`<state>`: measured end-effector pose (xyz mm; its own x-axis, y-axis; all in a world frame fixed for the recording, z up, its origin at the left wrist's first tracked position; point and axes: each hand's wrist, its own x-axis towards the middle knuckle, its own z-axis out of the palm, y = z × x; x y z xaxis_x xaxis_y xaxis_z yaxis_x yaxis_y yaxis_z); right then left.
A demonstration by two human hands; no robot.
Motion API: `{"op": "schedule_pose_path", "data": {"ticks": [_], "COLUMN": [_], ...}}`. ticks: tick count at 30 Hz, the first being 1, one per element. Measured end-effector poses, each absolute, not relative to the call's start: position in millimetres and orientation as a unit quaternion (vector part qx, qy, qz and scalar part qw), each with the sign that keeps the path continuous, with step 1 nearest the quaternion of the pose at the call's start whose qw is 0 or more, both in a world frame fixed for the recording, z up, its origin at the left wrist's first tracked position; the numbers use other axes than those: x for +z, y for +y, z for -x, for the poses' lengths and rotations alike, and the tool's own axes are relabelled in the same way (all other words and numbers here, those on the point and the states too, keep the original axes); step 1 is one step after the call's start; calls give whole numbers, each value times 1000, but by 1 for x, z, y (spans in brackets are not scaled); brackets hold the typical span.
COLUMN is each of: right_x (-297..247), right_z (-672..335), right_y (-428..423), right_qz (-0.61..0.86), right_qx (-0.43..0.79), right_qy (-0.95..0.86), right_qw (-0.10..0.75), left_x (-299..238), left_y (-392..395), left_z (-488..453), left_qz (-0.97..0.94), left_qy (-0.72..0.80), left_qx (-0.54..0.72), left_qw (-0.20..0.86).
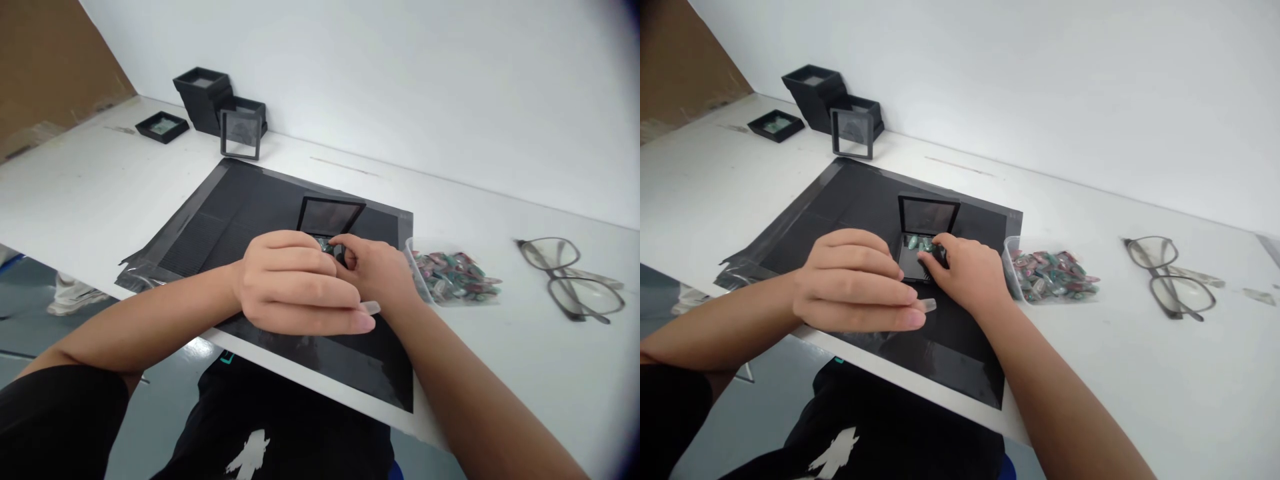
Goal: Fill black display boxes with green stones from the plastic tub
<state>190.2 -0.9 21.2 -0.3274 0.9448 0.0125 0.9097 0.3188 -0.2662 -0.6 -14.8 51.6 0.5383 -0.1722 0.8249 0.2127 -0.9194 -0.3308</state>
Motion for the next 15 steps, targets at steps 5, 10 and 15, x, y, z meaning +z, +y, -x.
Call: {"op": "schedule_pose_path", "data": {"ticks": [5,10,15], "right_x": [20,17,15], "right_z": [-188,-190,-197], "right_y": [-2,-1,3], "right_qz": [560,556,531], "right_qx": [96,95,105], "right_qy": [-819,-821,-835], "right_qw": [80,84,102], "left_x": [50,49,49], "left_y": [-13,-11,-11], "left_z": [-1,-2,-2], "left_qz": [866,888,867], "left_qy": [-30,-61,-39], "left_qx": [-466,-445,-463], "left_qw": [180,97,180]}}
